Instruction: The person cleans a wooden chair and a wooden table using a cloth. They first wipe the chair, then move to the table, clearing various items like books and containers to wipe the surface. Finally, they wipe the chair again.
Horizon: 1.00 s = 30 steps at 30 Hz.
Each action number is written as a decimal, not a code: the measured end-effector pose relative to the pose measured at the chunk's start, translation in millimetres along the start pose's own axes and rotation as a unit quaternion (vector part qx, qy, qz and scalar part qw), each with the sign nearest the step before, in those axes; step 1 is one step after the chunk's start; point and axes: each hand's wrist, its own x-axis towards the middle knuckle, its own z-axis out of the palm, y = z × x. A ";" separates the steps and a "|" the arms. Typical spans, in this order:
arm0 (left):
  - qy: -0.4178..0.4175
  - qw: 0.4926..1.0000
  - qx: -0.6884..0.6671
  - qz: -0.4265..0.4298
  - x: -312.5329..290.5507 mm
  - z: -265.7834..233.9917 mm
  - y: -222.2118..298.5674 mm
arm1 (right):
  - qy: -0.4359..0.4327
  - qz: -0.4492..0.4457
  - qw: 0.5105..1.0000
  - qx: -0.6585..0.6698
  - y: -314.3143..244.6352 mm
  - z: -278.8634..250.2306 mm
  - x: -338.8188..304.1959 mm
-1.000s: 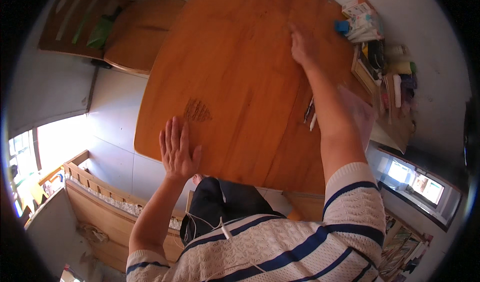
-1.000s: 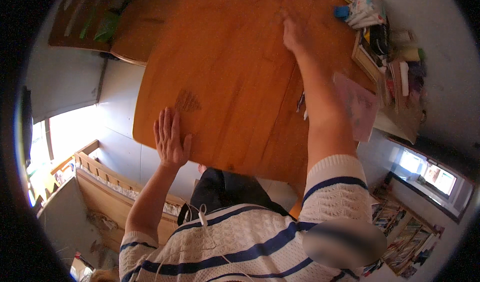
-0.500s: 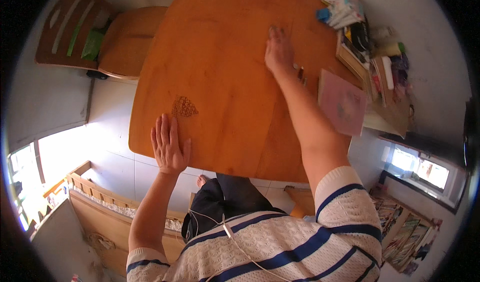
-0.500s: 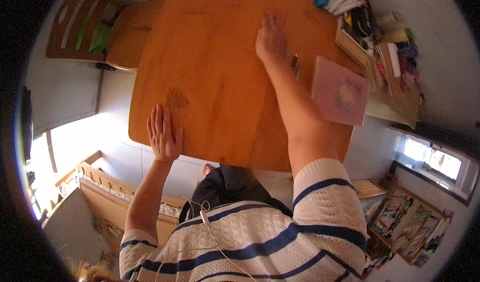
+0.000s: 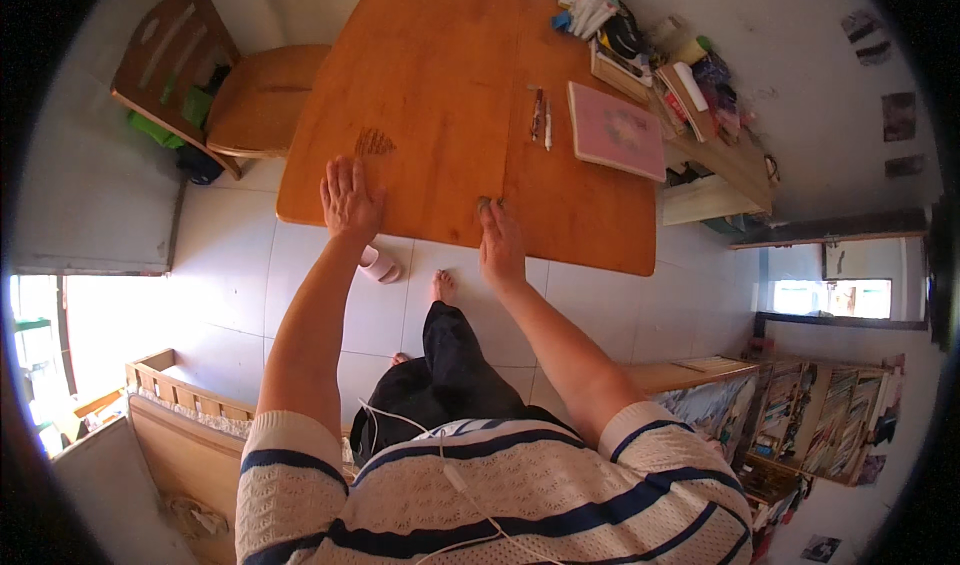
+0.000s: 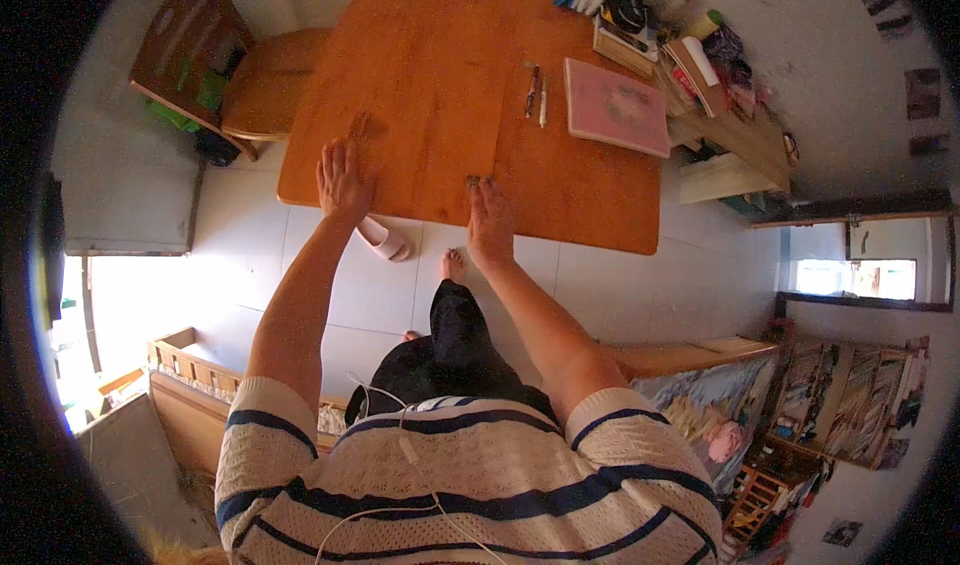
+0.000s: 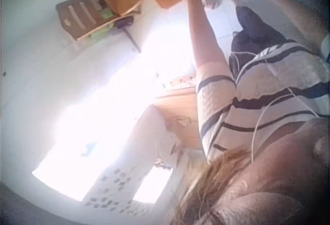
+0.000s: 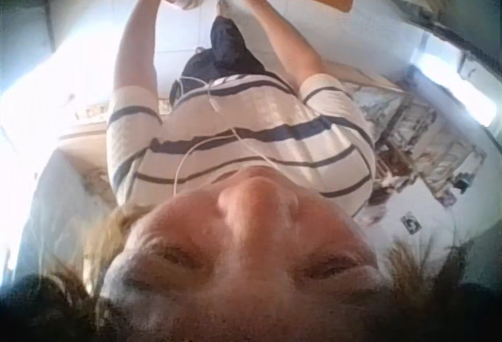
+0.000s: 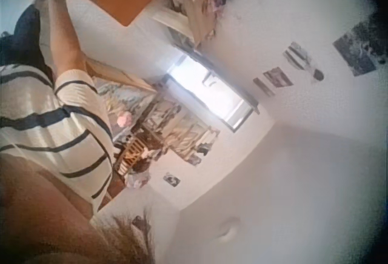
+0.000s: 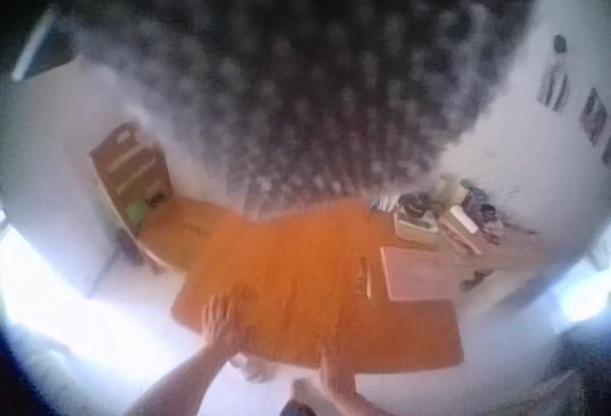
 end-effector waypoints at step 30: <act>-0.298 0.644 -0.676 -0.198 -183.5 -65.8 56.6 | -0.235 0.372 0.686 0.580 -77.7 -113.8 -48.4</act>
